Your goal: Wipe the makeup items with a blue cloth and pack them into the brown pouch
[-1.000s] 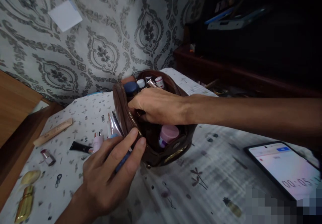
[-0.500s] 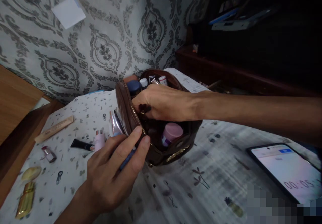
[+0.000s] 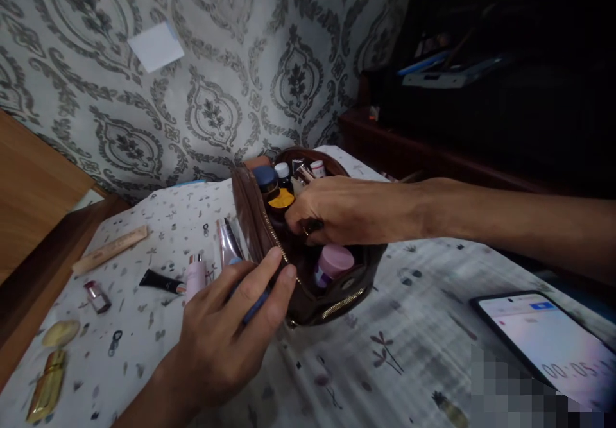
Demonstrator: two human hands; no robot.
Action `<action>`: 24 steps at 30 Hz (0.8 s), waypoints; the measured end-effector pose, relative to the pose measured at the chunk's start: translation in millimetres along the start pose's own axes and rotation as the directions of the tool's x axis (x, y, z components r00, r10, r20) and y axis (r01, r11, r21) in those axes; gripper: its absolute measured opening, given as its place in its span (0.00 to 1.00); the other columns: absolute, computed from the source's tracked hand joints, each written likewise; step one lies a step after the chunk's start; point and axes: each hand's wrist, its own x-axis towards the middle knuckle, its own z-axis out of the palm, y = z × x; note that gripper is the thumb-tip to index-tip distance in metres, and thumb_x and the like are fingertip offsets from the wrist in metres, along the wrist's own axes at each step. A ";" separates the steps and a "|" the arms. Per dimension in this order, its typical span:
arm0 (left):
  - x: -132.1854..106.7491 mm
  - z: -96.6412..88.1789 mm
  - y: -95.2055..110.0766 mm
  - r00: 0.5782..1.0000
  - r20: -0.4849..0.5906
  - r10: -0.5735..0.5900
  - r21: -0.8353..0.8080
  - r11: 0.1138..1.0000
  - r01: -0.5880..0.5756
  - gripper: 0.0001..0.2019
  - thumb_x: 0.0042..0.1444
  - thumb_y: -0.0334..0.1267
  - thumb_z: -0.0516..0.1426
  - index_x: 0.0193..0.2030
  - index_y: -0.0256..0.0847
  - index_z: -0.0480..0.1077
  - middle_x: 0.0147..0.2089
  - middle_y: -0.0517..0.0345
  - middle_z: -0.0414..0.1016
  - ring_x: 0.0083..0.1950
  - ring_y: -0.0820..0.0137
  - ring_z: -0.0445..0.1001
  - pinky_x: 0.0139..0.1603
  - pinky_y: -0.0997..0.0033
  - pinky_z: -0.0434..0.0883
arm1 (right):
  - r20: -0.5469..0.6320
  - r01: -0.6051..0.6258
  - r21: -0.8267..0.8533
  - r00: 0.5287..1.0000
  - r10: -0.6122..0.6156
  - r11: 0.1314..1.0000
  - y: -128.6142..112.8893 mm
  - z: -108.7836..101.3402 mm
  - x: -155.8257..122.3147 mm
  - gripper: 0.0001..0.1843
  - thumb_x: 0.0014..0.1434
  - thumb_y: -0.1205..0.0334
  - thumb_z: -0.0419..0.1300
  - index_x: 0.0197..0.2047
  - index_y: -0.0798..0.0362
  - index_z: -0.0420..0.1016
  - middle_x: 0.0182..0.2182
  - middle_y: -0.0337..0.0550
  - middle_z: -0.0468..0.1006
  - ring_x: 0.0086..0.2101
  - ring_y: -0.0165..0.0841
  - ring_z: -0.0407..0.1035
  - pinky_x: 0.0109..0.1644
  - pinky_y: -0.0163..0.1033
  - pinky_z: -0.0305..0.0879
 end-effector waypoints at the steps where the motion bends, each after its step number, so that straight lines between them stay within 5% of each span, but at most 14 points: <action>1: 0.0 -0.1 0.0 1.000 0.001 -0.001 0.003 1.000 0.001 0.18 0.59 0.22 0.53 0.55 0.30 0.72 0.57 0.39 0.76 0.48 0.60 0.75 0.46 0.59 0.75 | 0.008 0.002 -0.003 1.000 -0.002 1.000 -0.8 -0.7 0.4 0.08 0.54 0.76 0.59 0.27 0.55 0.75 0.25 0.36 0.75 0.26 0.26 0.63 0.32 0.35 0.51; 12: 0.5 -1.5 0.0 1.000 -0.003 0.009 0.018 1.000 -0.009 0.16 0.61 0.23 0.52 0.54 0.30 0.72 0.56 0.38 0.76 0.47 0.60 0.75 0.43 0.59 0.75 | -0.054 0.085 0.010 0.995 -0.084 0.996 5.8 11.3 12.7 0.08 0.58 0.71 0.57 0.34 0.56 0.78 0.24 0.38 0.74 0.24 0.27 0.63 0.31 0.35 0.52; 18: -0.5 -0.4 -0.8 1.000 0.004 0.011 0.014 1.000 -0.011 0.16 0.61 0.24 0.53 0.55 0.31 0.71 0.57 0.40 0.76 0.47 0.61 0.75 0.45 0.59 0.75 | -0.133 0.018 -0.054 0.991 -0.025 0.998 0.2 13.7 20.2 0.11 0.55 0.73 0.60 0.42 0.55 0.77 0.34 0.43 0.78 0.34 0.33 0.70 0.35 0.35 0.57; 24: -1.0 -0.5 -1.3 1.000 0.004 0.007 0.002 1.000 -0.007 0.16 0.62 0.25 0.53 0.55 0.32 0.72 0.57 0.40 0.76 0.48 0.62 0.75 0.46 0.61 0.75 | -0.056 -0.040 -0.153 0.998 0.032 0.987 -5.6 16.7 28.6 0.09 0.53 0.76 0.58 0.36 0.59 0.78 0.34 0.48 0.79 0.34 0.34 0.72 0.34 0.35 0.58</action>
